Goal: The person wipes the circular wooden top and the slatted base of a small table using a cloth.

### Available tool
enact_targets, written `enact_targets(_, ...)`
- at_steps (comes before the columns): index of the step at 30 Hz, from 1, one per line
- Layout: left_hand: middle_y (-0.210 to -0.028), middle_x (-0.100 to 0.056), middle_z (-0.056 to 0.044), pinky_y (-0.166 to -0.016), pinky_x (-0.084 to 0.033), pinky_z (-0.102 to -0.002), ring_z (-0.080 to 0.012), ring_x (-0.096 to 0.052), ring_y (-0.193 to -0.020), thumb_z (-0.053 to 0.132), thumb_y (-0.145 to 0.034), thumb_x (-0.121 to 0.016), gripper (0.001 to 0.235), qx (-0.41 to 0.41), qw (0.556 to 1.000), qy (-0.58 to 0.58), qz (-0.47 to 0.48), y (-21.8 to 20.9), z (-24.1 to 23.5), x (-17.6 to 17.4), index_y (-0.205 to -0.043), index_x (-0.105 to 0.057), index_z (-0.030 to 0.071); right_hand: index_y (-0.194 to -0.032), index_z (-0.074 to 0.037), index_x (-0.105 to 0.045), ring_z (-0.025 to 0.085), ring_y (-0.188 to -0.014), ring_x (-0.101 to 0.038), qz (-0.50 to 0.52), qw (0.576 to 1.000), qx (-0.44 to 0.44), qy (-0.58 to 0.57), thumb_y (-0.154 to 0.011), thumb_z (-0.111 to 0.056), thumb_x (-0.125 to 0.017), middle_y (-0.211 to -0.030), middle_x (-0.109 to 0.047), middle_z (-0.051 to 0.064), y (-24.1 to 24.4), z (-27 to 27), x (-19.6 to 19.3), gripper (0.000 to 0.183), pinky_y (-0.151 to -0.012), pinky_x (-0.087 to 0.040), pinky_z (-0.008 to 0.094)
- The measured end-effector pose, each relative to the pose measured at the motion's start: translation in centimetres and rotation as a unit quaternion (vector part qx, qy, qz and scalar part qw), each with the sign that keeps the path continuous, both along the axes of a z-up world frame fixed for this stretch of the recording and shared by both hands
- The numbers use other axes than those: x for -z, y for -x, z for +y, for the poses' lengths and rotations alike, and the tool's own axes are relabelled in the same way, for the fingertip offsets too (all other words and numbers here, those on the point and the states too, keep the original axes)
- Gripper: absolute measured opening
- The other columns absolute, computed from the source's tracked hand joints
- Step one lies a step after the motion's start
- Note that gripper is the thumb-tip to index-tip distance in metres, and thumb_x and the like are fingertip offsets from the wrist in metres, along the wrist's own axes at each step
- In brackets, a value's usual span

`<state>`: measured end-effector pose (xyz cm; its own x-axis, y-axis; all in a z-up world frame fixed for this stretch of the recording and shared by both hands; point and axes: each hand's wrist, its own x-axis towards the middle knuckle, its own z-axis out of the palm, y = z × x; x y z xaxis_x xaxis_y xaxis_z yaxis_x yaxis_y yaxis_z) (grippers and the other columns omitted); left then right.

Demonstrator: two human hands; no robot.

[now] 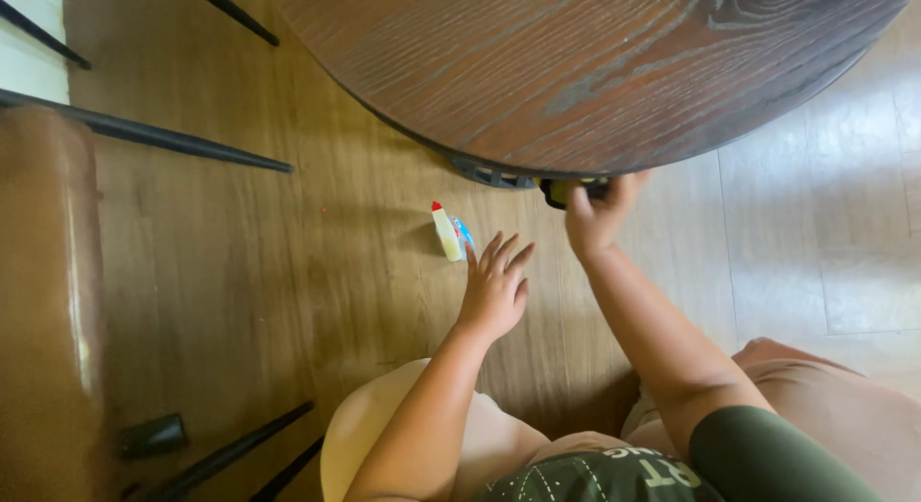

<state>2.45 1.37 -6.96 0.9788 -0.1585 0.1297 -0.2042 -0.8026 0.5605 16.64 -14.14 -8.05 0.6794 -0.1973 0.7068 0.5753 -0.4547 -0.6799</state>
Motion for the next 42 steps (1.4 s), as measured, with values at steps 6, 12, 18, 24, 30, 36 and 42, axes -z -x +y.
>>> enact_targets(6,-0.149,-0.047,-0.012,-0.119,-0.011,-0.071,-0.0358,-0.036,-0.145,0.016,-0.088,-0.067,0.061,0.003,1.0,-0.007,0.025,1.1,-2.2,-0.3,-0.146,-0.05,0.016,-0.113,0.001,-0.066,0.044,-0.107,-0.061,0.165,0.978,-0.039,0.122,-0.082,-0.001,-0.076,-0.113,-0.067,0.024,-7.0,-1.2,16.2,0.033,-0.094,-0.047,0.048)
enact_targets(12,-0.15,-0.045,-0.013,-0.119,-0.012,-0.07,-0.0353,-0.035,-0.145,0.016,-0.088,-0.068,0.062,-0.028,0.998,-0.011,0.062,2.9,-2.7,-2.2,-0.146,-0.05,0.016,-0.113,-0.003,-0.068,0.04,-0.099,-0.065,0.216,0.941,-0.193,0.174,-0.09,-0.006,-0.078,-0.107,-0.069,0.02,-6.3,-5.7,11.0,0.026,-0.087,-0.051,0.048)
enact_targets(18,-0.152,-0.043,-0.014,-0.119,-0.011,-0.069,-0.0368,-0.034,-0.146,0.016,-0.09,-0.066,0.062,-0.059,0.993,0.032,0.096,3.6,-4.7,-4.9,-0.149,-0.047,0.014,-0.129,-0.001,-0.057,0.041,-0.108,-0.06,0.023,0.924,-0.311,0.22,-0.084,-0.005,-0.077,-0.121,-0.061,0.022,-5.2,-10.2,2.4,0.05,-0.09,-0.049,0.049)
enact_targets(24,-0.154,-0.042,-0.015,-0.121,-0.013,-0.067,-0.0376,-0.034,-0.147,0.017,-0.093,-0.065,0.061,-0.056,0.992,0.038,0.106,1.1,-7.9,-5.6,-0.15,-0.045,0.014,-0.142,-0.013,-0.056,0.031,-0.128,-0.055,0.149,0.825,-0.401,0.368,-0.101,-0.023,-0.059,-0.145,-0.058,0.013,-11.5,-9.7,10.9,0.042,-0.104,-0.045,0.046)
enact_targets(30,-0.155,-0.042,-0.014,-0.122,-0.013,-0.066,-0.0376,-0.036,-0.148,0.016,-0.093,-0.064,0.061,-0.07,0.988,0.086,0.109,-1.1,-9.9,-2.0,-0.151,-0.045,0.014,-0.145,-0.015,-0.053,0.028,-0.133,-0.051,0.436,0.751,-0.453,0.203,-0.103,-0.037,-0.047,-0.153,-0.051,0.009,-11.3,-10.5,11.5,0.048,-0.109,-0.042,0.043)
enact_targets(36,-0.154,-0.041,-0.012,-0.119,-0.006,-0.073,-0.0376,-0.031,-0.148,0.019,-0.091,-0.065,0.061,-0.088,0.988,0.019,0.126,-0.5,-8.6,3.1,-0.149,-0.046,0.017,-0.145,-0.014,-0.053,0.028,-0.133,-0.051,0.392,0.779,-0.426,0.24,-0.103,-0.036,-0.047,-0.152,-0.052,0.009,-11.8,-10.5,11.4,0.048,-0.109,-0.042,0.043)
enact_targets(42,-0.157,-0.036,-0.016,-0.112,0.0,-0.08,-0.04,-0.023,-0.151,0.022,-0.09,-0.063,0.062,-0.105,0.986,-0.053,0.118,-2.3,-9.5,4.3,-0.15,-0.045,0.02,-0.145,-0.014,-0.054,0.028,-0.132,-0.052,0.369,0.806,-0.377,0.27,-0.103,-0.035,-0.047,-0.152,-0.052,0.01,-13.6,-12.3,10.4,0.047,-0.108,-0.042,0.044)
